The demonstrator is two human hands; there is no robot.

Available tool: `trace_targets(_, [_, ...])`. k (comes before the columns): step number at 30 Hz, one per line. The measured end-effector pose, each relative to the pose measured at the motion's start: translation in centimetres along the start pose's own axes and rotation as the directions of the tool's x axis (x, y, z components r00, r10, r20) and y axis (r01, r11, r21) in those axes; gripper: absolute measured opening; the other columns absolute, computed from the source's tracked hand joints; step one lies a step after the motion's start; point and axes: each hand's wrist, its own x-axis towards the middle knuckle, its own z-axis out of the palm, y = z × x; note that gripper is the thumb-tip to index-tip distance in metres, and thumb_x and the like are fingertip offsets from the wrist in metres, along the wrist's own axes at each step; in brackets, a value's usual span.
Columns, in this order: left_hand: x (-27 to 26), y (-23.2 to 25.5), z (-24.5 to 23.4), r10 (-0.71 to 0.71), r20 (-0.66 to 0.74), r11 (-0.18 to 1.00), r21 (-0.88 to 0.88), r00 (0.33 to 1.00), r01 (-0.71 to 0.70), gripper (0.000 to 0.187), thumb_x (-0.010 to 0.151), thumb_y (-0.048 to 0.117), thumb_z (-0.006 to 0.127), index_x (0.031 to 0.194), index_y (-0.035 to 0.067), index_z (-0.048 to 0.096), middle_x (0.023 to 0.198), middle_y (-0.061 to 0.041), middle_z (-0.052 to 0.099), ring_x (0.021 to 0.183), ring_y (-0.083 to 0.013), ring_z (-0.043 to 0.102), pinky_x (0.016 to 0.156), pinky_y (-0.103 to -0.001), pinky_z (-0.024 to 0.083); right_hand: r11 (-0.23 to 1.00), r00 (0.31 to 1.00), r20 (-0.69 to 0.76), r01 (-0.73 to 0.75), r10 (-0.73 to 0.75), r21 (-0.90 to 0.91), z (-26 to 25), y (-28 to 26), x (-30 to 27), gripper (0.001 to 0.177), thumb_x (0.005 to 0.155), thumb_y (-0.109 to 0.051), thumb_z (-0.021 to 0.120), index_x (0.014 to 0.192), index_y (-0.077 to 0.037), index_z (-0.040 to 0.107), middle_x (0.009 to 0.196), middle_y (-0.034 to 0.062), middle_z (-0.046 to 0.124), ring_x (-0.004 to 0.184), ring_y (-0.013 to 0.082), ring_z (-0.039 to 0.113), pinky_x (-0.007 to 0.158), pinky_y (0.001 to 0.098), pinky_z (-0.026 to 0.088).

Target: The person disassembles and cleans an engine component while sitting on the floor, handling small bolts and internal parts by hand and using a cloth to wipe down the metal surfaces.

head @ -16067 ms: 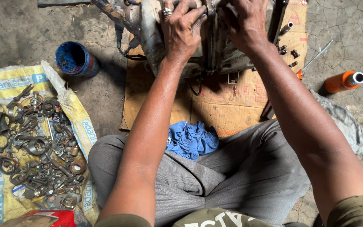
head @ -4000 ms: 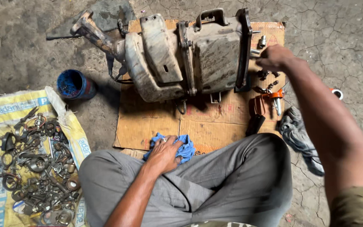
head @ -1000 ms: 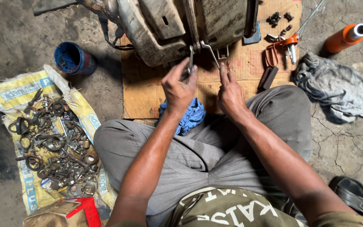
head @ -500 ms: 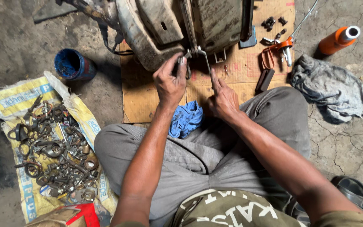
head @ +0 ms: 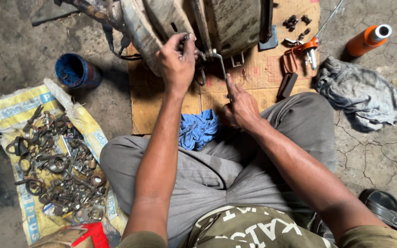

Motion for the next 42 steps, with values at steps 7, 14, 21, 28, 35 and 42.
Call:
trace_targets(7, [1.8, 0.6, 0.9, 0.176, 0.067, 0.967, 0.177, 0.982, -0.185, 0.013, 0.097, 0.011, 0.072, 0.098, 0.000, 0.078, 0.068, -0.009, 0.076, 0.054, -0.0129, 0.071, 0.049, -0.026, 0.051, 0.999, 1.000, 0.006, 0.014, -0.014, 0.047, -0.4, -0.4, 0.2, 0.101, 0.077, -0.014, 0.070, 0.163, -0.003, 0.017, 0.111, 0.0239, 0.064, 0.092, 0.0436, 0.066, 0.079, 0.0514, 0.055])
trace_targets(14, [2.6, -1.5, 1.0, 0.212, 0.080, 0.966, 0.137, 0.974, -0.221, 0.017, 0.100, 0.014, 0.070, 0.102, -0.001, 0.076, 0.078, -0.011, 0.078, 0.054, -0.0096, 0.071, 0.043, -0.023, 0.050, 0.999, 1.000, 0.008, -0.003, 0.002, 0.053, -0.6, -0.5, 0.1, 0.101, 0.075, -0.014, 0.070, 0.162, -0.003, 0.020, 0.112, 0.0259, 0.064, 0.088, 0.0431, 0.066, 0.078, 0.0508, 0.055])
trace_targets(21, [1.4, -0.8, 0.2, 0.165, 0.087, 0.972, 0.155, 0.982, -0.177, 0.018, 0.102, 0.011, 0.066, 0.108, -0.004, 0.074, 0.076, -0.013, 0.077, 0.046, -0.0060, 0.064, 0.029, -0.021, 0.040, 0.996, 1.000, -0.004, -0.003, 0.003, 0.094, -0.9, -0.6, 0.2, 0.099, 0.075, -0.012, 0.069, 0.162, -0.005, 0.022, 0.109, 0.0235, 0.065, 0.091, 0.0425, 0.066, 0.079, 0.0508, 0.054])
trace_targets(28, [-3.5, 3.5, -0.5, 0.383, 0.001, 0.907, 0.189, 0.924, -0.376, 0.018, 0.102, 0.008, 0.068, 0.113, -0.006, 0.069, 0.096, -0.020, 0.075, 0.082, -0.0284, 0.077, 0.071, -0.036, 0.063, 0.997, 1.000, -0.007, 0.002, -0.002, 0.081, -0.7, -0.6, 0.4, 0.101, 0.073, -0.013, 0.069, 0.162, -0.005, 0.023, 0.110, 0.0248, 0.065, 0.091, 0.0442, 0.064, 0.080, 0.0508, 0.054])
trace_targets(35, [-8.5, 4.4, 0.3, 0.271, -0.021, 0.943, 0.207, 0.962, -0.261, 0.022, 0.097, 0.003, 0.070, 0.115, -0.009, 0.068, 0.099, -0.027, 0.073, 0.087, -0.0371, 0.076, 0.076, -0.041, 0.061, 0.994, 0.999, -0.034, 0.030, -0.026, 0.103, -0.4, -0.3, 0.5, 0.100, 0.073, -0.013, 0.069, 0.162, -0.004, 0.024, 0.110, 0.0252, 0.065, 0.093, 0.0452, 0.064, 0.081, 0.0517, 0.054])
trace_targets(42, [-12.1, 1.9, 2.3, 0.022, 0.019, 0.986, 0.162, 1.000, -0.025, 0.033, 0.093, 0.001, 0.069, 0.124, -0.009, 0.067, 0.098, -0.025, 0.074, 0.083, -0.0334, 0.076, 0.071, -0.038, 0.060, 0.994, 1.000, -0.028, 0.008, -0.005, 0.109, -0.6, -0.2, 0.3, 0.100, 0.074, -0.015, 0.071, 0.161, -0.005, 0.025, 0.113, 0.0258, 0.065, 0.093, 0.0468, 0.064, 0.079, 0.0532, 0.054])
